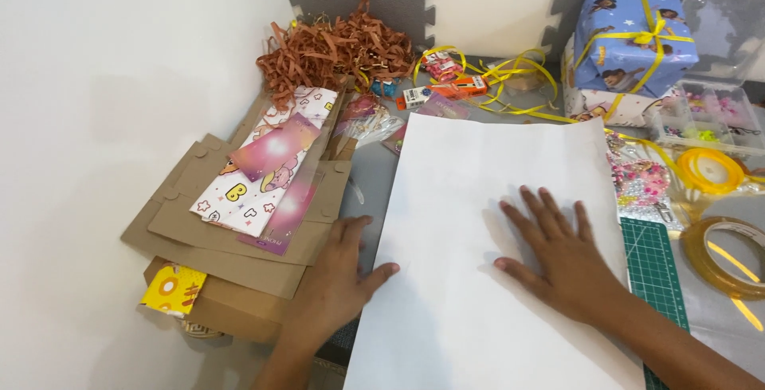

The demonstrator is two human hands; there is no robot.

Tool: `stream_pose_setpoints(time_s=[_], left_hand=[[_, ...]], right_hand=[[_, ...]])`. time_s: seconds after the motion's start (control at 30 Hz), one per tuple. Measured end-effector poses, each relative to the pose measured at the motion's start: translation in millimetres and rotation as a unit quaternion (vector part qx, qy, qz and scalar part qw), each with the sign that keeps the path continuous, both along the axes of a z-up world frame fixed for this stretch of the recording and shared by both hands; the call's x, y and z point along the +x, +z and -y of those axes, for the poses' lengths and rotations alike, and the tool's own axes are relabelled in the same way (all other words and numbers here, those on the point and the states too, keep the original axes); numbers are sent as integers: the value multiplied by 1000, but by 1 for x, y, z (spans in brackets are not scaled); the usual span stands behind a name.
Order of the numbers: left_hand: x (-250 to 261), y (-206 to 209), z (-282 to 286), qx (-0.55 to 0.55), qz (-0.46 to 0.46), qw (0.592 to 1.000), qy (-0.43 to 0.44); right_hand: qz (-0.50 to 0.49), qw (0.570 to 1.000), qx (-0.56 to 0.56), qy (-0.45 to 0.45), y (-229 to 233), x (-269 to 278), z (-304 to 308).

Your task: Packaging a handmade beaded keychain into a plastic sleeve and preparing a cardboard gift box.

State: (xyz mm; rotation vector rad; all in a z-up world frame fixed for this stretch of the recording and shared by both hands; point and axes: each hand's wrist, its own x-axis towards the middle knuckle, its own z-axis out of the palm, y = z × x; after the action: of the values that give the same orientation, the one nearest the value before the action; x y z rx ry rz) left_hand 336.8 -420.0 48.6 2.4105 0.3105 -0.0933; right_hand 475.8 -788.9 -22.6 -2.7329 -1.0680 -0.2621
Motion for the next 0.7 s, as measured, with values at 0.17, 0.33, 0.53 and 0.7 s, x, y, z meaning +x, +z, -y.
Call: stream_pose_setpoints(time_s=[0.17,0.33,0.53,0.7], left_hand=[[-51,-23,12,46,-28,999,3],[-70,-37,-34,50,102,991,78],[-23,-40,-120,214,196,955,67],[25,-61,-175,317,144,936,49]], right_hand=[[154,962,-97,-203,21,21,40],[85,936,-140,-313,-15,67,91],[251,962,-1,-109,31,46,29],[-215,972,-21,-89,102,2,-123]])
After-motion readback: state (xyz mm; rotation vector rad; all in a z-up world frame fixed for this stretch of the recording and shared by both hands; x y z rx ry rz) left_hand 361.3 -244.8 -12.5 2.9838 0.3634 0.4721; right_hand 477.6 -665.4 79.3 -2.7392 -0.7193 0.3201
